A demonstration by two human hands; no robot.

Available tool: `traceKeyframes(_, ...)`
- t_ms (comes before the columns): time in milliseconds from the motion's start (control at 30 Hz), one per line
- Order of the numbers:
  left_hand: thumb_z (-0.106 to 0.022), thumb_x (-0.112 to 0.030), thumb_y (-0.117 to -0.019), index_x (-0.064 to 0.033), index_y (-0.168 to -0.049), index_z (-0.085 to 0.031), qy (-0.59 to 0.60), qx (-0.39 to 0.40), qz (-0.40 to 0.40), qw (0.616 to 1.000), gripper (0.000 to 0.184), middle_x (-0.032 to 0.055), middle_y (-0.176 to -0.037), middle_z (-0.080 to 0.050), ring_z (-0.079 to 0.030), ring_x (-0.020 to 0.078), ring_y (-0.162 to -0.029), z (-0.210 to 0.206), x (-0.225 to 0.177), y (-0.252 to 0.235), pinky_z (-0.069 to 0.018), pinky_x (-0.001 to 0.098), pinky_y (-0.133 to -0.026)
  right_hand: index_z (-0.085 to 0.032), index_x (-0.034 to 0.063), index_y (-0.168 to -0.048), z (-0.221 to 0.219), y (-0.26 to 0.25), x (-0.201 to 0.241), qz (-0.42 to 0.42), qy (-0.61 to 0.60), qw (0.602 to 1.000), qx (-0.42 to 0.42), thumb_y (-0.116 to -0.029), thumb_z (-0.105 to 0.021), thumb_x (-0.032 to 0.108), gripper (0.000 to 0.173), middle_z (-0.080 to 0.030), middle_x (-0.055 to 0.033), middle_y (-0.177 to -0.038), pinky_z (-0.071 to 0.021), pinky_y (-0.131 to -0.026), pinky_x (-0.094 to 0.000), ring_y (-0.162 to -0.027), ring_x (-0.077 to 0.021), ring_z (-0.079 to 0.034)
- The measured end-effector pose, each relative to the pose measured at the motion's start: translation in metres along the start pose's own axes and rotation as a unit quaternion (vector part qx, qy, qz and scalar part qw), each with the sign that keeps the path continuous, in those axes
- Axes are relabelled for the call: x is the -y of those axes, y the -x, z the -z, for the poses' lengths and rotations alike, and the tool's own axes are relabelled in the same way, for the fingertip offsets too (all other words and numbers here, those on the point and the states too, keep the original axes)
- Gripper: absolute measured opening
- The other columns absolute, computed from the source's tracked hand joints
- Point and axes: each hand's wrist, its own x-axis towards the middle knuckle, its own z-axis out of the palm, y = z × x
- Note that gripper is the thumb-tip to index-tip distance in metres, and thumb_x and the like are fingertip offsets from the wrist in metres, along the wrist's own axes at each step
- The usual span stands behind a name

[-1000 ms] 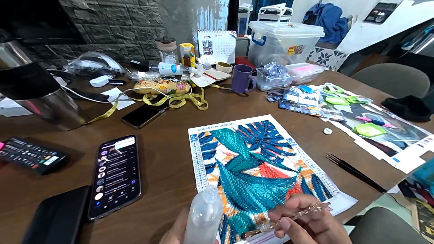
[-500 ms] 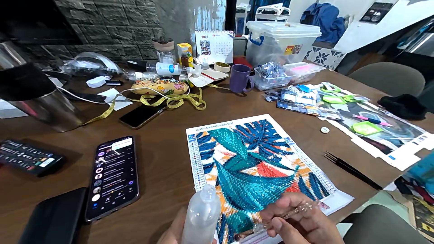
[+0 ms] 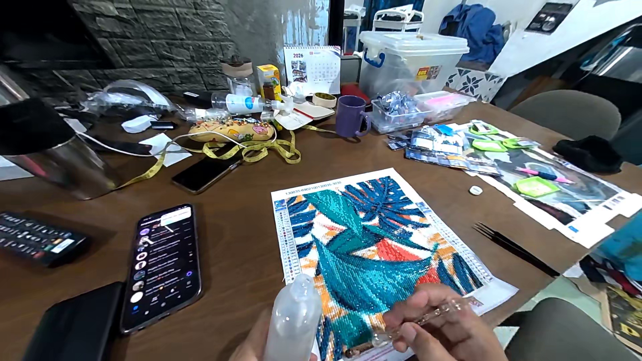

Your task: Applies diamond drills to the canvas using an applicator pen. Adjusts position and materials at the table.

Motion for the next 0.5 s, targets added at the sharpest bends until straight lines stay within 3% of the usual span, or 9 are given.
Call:
traceKeyframes(133,-0.065,-0.031,-0.0998,0.0074,-0.133,-0.036,-0.011,0.000,0.001,1.000,0.059,0.0056,-0.114,-0.067,-0.072,0.0150,-0.099,0.001,0.001,0.000,-0.0611,0.0404,-0.091,-0.054,0.0093,-0.114,-0.003,-0.001,0.000,-0.003,0.016,1.000,0.001,-0.0931,-0.059,-0.008,0.027,-0.075,0.0043,-0.102,-0.0605,-0.074,-0.0245,-0.088,-0.0053,-0.072)
traceKeyframes(500,-0.066,-0.027,-0.0993,0.0055,-0.134,-0.036,0.001,-0.003,0.000,1.000,0.056,0.0027,-0.113,-0.067,-0.072,0.0136,-0.099,0.000,0.001,0.000,-0.0611,0.0393,-0.091,-0.053,0.0156,-0.115,0.029,0.004,0.006,-0.018,0.031,0.997,-0.073,-0.0906,-0.055,-0.010,0.036,-0.076,0.0076,-0.100,-0.0616,-0.072,-0.0250,-0.086,-0.0072,-0.074)
